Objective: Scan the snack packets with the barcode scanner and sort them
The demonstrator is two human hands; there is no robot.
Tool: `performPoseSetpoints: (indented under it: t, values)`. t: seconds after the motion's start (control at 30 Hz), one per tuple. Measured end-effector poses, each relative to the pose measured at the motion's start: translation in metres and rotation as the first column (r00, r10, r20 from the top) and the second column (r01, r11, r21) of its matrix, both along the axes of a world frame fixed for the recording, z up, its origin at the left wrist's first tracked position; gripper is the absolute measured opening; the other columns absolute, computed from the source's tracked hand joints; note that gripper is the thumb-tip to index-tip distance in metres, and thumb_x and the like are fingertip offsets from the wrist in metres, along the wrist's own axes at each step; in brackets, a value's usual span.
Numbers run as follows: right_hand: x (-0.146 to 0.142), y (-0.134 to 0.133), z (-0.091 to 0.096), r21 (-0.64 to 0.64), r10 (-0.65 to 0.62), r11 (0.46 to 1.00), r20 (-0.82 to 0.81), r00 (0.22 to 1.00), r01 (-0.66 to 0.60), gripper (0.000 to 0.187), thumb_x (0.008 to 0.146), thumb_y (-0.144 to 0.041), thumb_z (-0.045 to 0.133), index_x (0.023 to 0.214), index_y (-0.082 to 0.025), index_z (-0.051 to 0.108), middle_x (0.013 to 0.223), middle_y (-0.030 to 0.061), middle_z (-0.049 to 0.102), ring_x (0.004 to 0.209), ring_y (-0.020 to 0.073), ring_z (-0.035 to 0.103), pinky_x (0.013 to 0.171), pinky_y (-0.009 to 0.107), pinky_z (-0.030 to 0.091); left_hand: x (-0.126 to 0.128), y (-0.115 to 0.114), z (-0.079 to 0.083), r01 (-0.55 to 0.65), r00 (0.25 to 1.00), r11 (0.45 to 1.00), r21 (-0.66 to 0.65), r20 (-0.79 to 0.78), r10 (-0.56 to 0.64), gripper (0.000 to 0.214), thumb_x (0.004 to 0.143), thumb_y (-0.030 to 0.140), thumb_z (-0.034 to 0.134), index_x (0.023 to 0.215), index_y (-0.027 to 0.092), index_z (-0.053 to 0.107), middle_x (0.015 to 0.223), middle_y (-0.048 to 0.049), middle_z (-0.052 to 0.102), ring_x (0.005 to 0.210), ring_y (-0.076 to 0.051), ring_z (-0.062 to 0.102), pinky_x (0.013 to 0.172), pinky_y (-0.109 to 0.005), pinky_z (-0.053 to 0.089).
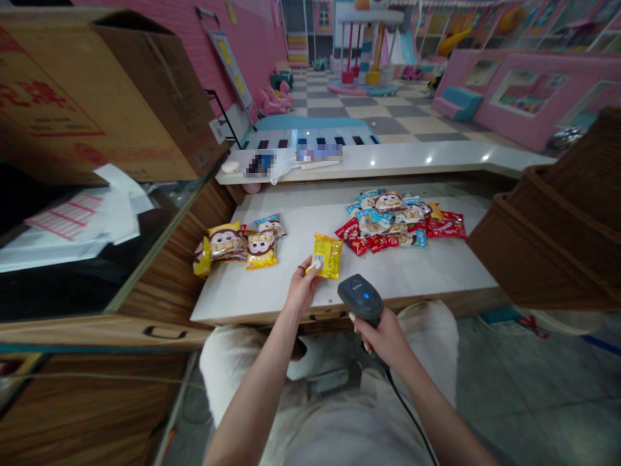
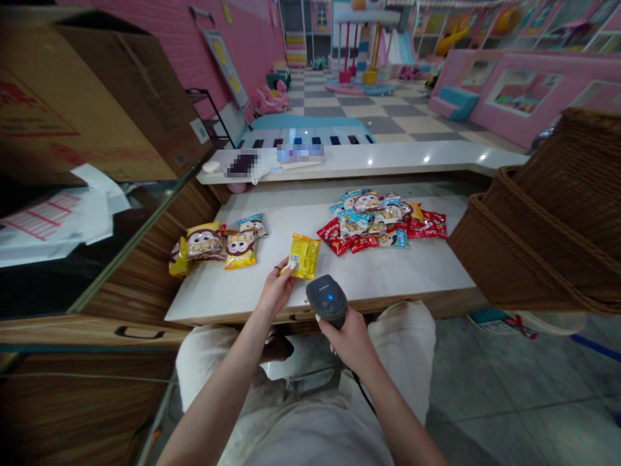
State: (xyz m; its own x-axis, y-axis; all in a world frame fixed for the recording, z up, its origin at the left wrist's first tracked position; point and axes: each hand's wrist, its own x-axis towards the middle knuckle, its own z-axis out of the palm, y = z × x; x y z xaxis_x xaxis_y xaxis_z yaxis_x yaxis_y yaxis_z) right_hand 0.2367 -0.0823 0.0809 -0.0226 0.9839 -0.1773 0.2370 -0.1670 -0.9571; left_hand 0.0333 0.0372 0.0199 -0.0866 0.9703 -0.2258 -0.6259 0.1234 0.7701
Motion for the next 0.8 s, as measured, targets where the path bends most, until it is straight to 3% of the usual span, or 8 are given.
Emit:
performPoseSetpoints:
  t: [0.2,0.7,0.8]
  values:
    - [-0.0039,0.0007,-0.0011,0.002,0.027,1.000,0.000,1.000,-0.027,0.027,0.083,-0.046,0.071,0.072,-0.023,0.063,0.040,-0.0052,0.053,0.033,0.0154,0.053,0.042,0.025,0.043,0.0053,-0.0042,-0.0016,0.035,0.991,0.999,0.038,-0.130,-0.029,0.068,0.069,0.033,0.097,0.132,0.019,0.072,0.131,-0.0112,0.078,0.115,-0.025,0.075,0.100,-0.036,0.059]
    - [-0.0064,0.0045,0.0026,0.050,0.055,0.997,0.029,0.998,-0.056,0.028,0.086,-0.043,0.070,0.067,-0.024,0.060,0.040,-0.0045,0.053,0.034,0.0145,0.051,0.043,0.025,0.042,0.0073,-0.0073,0.0025,0.048,0.985,0.997,0.056,-0.167,-0.038,0.074,0.066,0.033,0.093,0.136,0.019,0.073,0.138,-0.0131,0.076,0.122,-0.030,0.074,0.105,-0.042,0.059]
    - [-0.0064,0.0046,0.0038,0.051,0.052,0.997,0.042,0.998,-0.054,0.028,0.085,-0.043,0.070,0.068,-0.024,0.061,0.039,-0.0046,0.052,0.033,0.0142,0.049,0.042,0.025,0.043,0.0065,-0.0065,0.0035,0.056,0.984,0.997,0.059,-0.172,-0.045,0.074,0.064,0.034,0.095,0.133,0.018,0.074,0.132,-0.0132,0.079,0.119,-0.029,0.075,0.106,-0.041,0.058]
